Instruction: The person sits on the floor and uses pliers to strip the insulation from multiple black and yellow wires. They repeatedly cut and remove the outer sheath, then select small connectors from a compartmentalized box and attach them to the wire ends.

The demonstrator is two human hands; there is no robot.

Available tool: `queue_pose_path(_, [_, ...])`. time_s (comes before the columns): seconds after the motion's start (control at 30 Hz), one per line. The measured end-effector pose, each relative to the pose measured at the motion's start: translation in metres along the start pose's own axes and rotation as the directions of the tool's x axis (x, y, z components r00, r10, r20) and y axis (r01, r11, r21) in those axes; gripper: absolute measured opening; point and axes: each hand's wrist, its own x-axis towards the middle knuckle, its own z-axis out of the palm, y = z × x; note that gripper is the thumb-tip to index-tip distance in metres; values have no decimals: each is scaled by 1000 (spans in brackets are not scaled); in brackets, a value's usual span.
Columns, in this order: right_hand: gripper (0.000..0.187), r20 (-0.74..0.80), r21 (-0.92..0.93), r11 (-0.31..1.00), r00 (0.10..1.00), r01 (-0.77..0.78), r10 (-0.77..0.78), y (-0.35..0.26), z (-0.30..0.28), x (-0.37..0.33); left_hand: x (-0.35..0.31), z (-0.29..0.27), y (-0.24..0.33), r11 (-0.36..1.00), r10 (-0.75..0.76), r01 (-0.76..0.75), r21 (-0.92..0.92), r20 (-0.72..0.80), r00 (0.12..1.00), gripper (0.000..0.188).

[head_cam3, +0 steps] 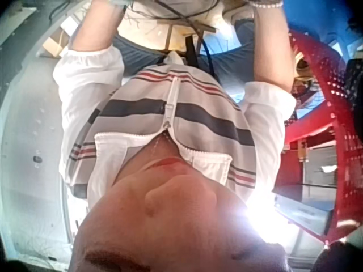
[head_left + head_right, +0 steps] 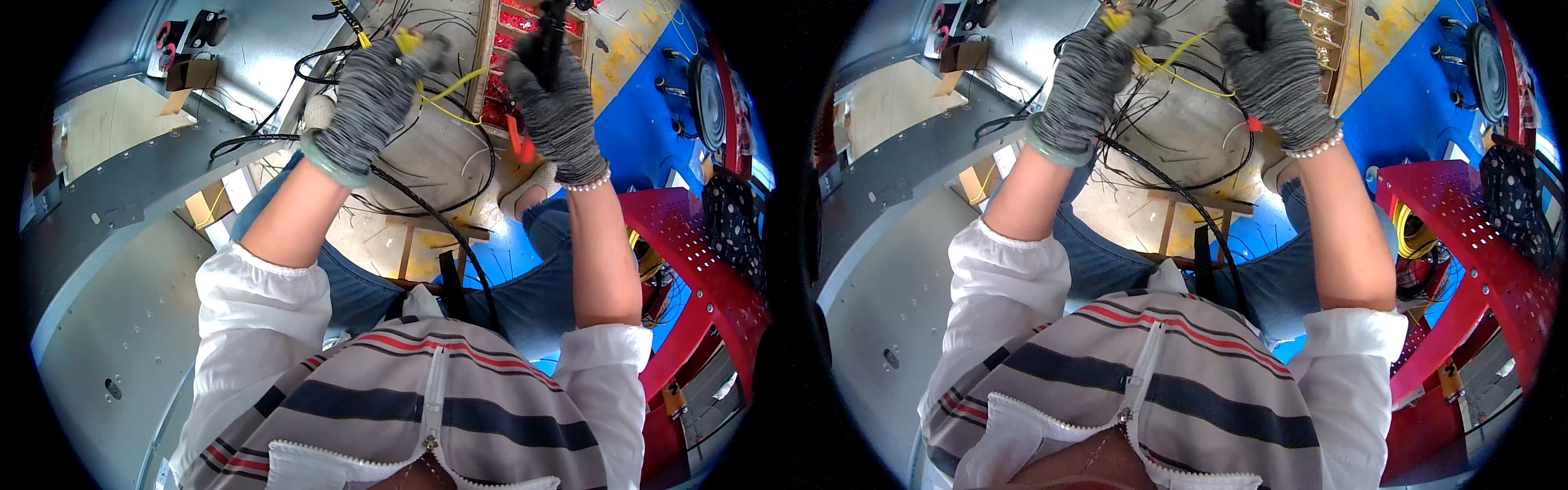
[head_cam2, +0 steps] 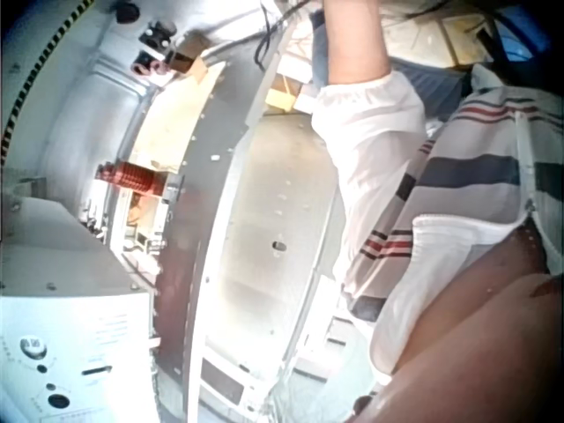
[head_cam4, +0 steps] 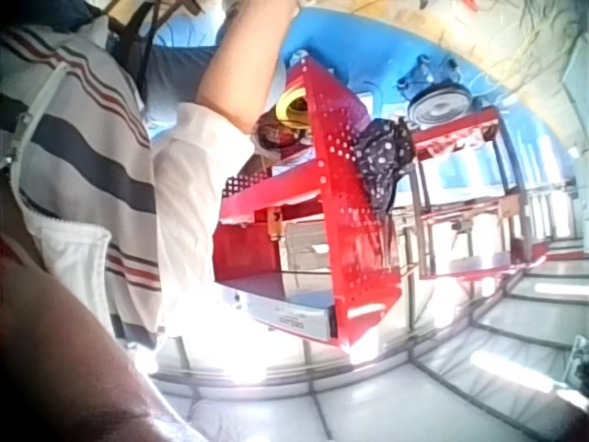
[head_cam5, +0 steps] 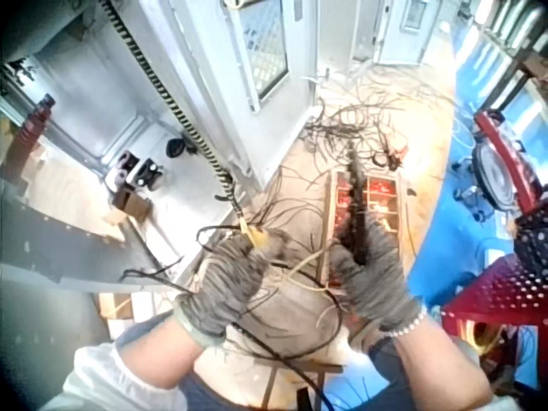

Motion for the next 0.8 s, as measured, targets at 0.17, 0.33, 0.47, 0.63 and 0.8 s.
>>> queue_pose_path(0.17, [19,-213,-319,948,974,4,-75,7,-29,6,2,-20,12,712,-264,283,-642,129,956,19])
queue_pose_path(0.33, [28,74,788,611,997,-78,32,-22,-20,2,2,-6,-1,660,-303,351,-664,192,934,21])
queue_pose_path(0.47, [32,288,921,278,958,-273,-14,-35,8,2,3,4,-28,882,326,-312,352,21,945,25])
queue_pose_path(0.63, [37,45,762,645,998,-65,48,-32,39,1,3,7,-34,617,433,-497,611,264,862,56])
queue_pose_path(0.8, [32,42,458,889,998,17,-41,-29,62,-23,6,24,-50,804,-150,186,-564,109,983,44])
